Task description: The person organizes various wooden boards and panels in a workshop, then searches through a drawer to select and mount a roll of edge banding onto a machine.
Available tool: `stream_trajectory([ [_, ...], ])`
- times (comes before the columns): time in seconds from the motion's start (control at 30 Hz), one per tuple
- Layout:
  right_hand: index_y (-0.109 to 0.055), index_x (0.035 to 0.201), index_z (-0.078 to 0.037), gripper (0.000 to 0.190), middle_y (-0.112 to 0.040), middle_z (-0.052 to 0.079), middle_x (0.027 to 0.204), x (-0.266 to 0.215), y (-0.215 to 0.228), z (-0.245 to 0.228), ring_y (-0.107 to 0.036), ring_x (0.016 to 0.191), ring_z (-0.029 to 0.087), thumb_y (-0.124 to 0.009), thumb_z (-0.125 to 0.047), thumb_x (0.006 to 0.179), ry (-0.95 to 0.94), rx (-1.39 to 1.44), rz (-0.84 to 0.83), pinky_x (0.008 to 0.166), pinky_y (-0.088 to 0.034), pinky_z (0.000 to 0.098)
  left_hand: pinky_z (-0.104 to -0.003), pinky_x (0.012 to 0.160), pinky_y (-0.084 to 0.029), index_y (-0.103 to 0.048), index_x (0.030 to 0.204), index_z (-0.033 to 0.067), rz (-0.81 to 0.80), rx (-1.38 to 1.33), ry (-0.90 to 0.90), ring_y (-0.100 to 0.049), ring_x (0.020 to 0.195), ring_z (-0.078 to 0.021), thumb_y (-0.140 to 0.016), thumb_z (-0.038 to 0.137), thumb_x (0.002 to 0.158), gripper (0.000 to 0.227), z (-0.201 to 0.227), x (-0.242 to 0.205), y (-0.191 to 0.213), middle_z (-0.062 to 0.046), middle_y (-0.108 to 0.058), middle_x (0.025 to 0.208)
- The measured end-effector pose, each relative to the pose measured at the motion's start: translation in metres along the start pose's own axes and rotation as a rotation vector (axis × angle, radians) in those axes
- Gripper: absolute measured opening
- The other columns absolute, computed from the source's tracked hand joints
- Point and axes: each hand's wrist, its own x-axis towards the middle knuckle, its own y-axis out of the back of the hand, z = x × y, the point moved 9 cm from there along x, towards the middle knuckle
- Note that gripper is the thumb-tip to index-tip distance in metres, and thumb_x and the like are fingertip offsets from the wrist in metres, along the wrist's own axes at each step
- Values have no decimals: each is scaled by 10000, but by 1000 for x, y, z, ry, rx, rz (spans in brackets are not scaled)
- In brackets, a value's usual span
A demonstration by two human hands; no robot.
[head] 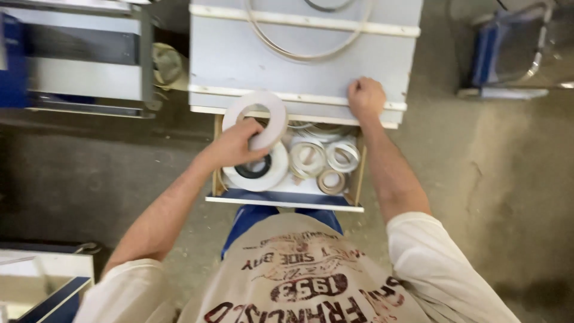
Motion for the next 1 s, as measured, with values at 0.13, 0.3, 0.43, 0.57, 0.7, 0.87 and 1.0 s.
stream_trajectory([
  [0.13,-617,746,-157,272,-612,77,678,1,-7,1,-685,722,313,-569,-355,926,22,-32,40,637,-575,441,-528,822,-556,-630,1023,43,-201,297,-198,-698,902,-404,-817,278,801,374,-28,-11,-128,-170,-651,964],
  [0.3,-579,719,-106,268,-630,51,693,2,3,-7,-582,702,311,-532,-253,939,26,128,-16,525,-449,483,-491,827,-493,-667,970,84,-424,599,-335,-657,864,-357,-724,322,815,290,-98,-14,-293,-110,-621,938],
  [0.43,-515,685,-123,288,-566,22,641,0,9,-11,-535,655,270,-541,-237,949,32,152,-25,485,-407,440,-476,876,-452,-700,1008,88,-267,727,-498,-610,832,-355,-623,221,875,204,-134,-20,-379,-129,-606,1026],
  [0.57,-555,685,-130,278,-578,18,631,2,10,-9,-525,631,265,-558,-259,932,35,151,31,469,-400,438,-465,1005,-443,-697,997,85,-180,695,-542,-585,947,-347,-565,146,919,165,-141,-26,-409,-120,-590,1065],
  [0.7,-522,670,-131,285,-552,17,623,2,15,-13,-511,615,255,-571,-247,925,64,155,82,486,-391,432,-465,1117,-403,-698,1166,86,-152,782,-400,-581,1018,-355,-558,97,890,310,-153,1,-390,-119,-622,1123],
  [0.87,-517,658,-130,286,-540,26,618,1,16,-13,-522,615,274,-592,-246,908,82,142,88,489,-404,450,-497,1199,-342,-513,1456,-40,-220,814,-249,-596,1115,-406,-540,110,911,566,-196,53,-383,-174,-593,1266],
  [1.0,-574,681,-131,289,-587,16,636,2,3,-7,-532,634,257,-561,-280,928,36,137,4,478,-405,433,-483,1206,-341,-604,1330,-17,-257,841,-227,-613,1061,-371,-565,51,881,455,-167,67,-361,-164,-622,1181],
])
